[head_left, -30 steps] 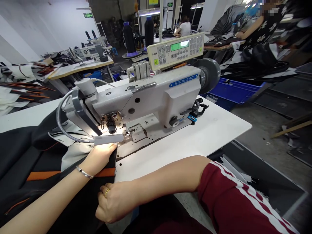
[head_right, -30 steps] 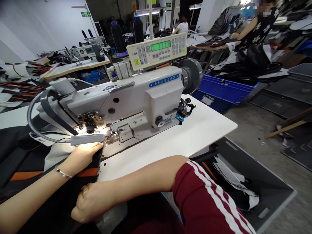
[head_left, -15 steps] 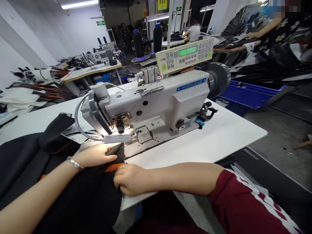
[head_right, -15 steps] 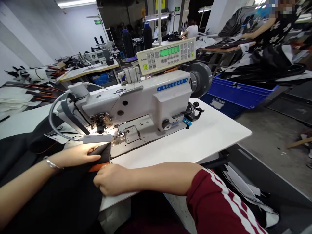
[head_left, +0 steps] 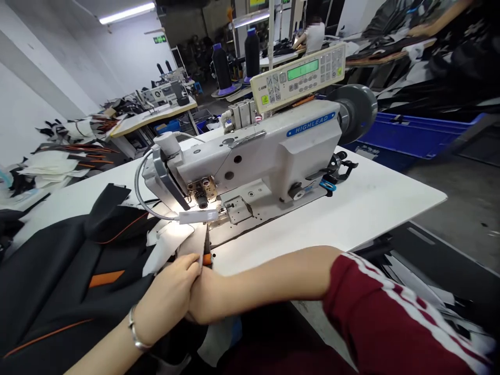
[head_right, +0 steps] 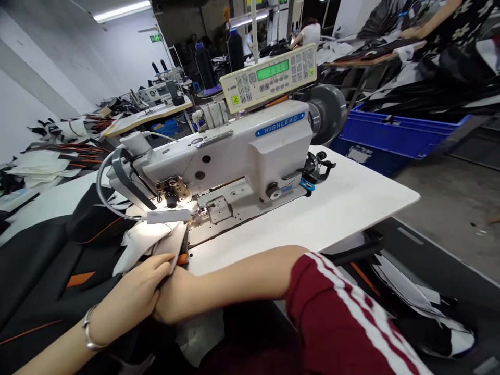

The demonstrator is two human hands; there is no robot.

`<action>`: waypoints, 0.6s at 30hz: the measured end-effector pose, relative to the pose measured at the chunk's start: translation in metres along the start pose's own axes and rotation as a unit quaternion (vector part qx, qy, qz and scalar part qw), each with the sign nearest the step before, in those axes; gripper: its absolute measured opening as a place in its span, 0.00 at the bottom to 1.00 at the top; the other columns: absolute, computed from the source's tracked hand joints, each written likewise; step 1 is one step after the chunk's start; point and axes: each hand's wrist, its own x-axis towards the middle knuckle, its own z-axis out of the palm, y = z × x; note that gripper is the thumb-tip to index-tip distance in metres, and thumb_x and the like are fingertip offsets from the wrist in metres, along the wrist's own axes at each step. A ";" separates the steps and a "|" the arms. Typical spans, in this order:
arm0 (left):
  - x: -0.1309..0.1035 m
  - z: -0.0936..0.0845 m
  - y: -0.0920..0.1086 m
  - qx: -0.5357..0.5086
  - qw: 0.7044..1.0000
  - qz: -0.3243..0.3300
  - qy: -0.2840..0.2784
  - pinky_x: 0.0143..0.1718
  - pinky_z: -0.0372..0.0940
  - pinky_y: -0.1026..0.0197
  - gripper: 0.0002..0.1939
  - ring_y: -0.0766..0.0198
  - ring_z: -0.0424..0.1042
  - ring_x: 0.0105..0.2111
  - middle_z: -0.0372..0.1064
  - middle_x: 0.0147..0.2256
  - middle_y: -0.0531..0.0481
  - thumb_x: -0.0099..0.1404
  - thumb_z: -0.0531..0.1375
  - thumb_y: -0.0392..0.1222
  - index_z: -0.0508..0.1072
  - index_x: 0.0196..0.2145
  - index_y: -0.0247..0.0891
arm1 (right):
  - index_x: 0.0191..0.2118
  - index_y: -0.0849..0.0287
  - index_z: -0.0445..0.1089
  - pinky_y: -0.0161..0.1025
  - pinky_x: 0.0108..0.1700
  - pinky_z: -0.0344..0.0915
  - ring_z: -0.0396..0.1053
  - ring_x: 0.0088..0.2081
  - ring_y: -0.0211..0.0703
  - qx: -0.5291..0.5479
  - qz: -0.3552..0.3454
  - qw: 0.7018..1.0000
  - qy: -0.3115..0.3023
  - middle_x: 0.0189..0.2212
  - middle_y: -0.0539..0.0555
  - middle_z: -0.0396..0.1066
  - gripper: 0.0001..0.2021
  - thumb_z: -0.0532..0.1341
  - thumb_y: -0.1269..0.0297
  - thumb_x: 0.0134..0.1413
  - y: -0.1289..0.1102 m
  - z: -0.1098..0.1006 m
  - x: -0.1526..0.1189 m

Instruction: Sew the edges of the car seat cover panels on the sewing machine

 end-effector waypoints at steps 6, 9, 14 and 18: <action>0.000 0.008 -0.024 -0.096 0.995 0.000 0.009 0.54 0.70 0.52 0.32 0.56 0.72 0.51 0.73 0.49 0.45 0.48 0.48 0.22 0.73 0.48 0.38 | 0.32 0.63 0.72 0.44 0.29 0.63 0.70 0.32 0.50 0.019 -0.190 0.956 -0.223 0.31 0.59 0.72 0.09 0.55 0.71 0.56 -0.011 -0.025 -0.022; 0.005 0.006 -0.020 -0.102 0.995 0.012 -0.013 0.55 0.70 0.53 0.34 0.56 0.71 0.52 0.74 0.48 0.44 0.48 0.48 0.21 0.72 0.51 0.37 | 0.27 0.62 0.70 0.42 0.25 0.61 0.68 0.26 0.45 0.054 -0.207 0.946 -0.242 0.26 0.55 0.70 0.10 0.53 0.75 0.54 -0.006 -0.015 -0.019; 0.004 0.014 -0.036 -0.108 0.992 0.051 -0.026 0.66 0.55 0.43 0.40 0.54 0.57 0.64 0.66 0.58 0.48 0.46 0.48 0.21 0.68 0.57 0.39 | 0.25 0.62 0.68 0.41 0.23 0.61 0.69 0.25 0.44 0.055 -0.220 0.946 -0.233 0.23 0.56 0.69 0.12 0.51 0.76 0.55 -0.003 -0.010 -0.016; 0.008 0.017 -0.045 -0.113 0.992 0.047 -0.034 0.66 0.55 0.48 0.39 0.57 0.57 0.64 0.66 0.59 0.50 0.48 0.48 0.22 0.68 0.57 0.41 | 0.27 0.62 0.69 0.41 0.24 0.63 0.70 0.25 0.44 0.047 -0.213 0.943 -0.250 0.24 0.55 0.69 0.11 0.52 0.76 0.55 0.000 -0.017 -0.014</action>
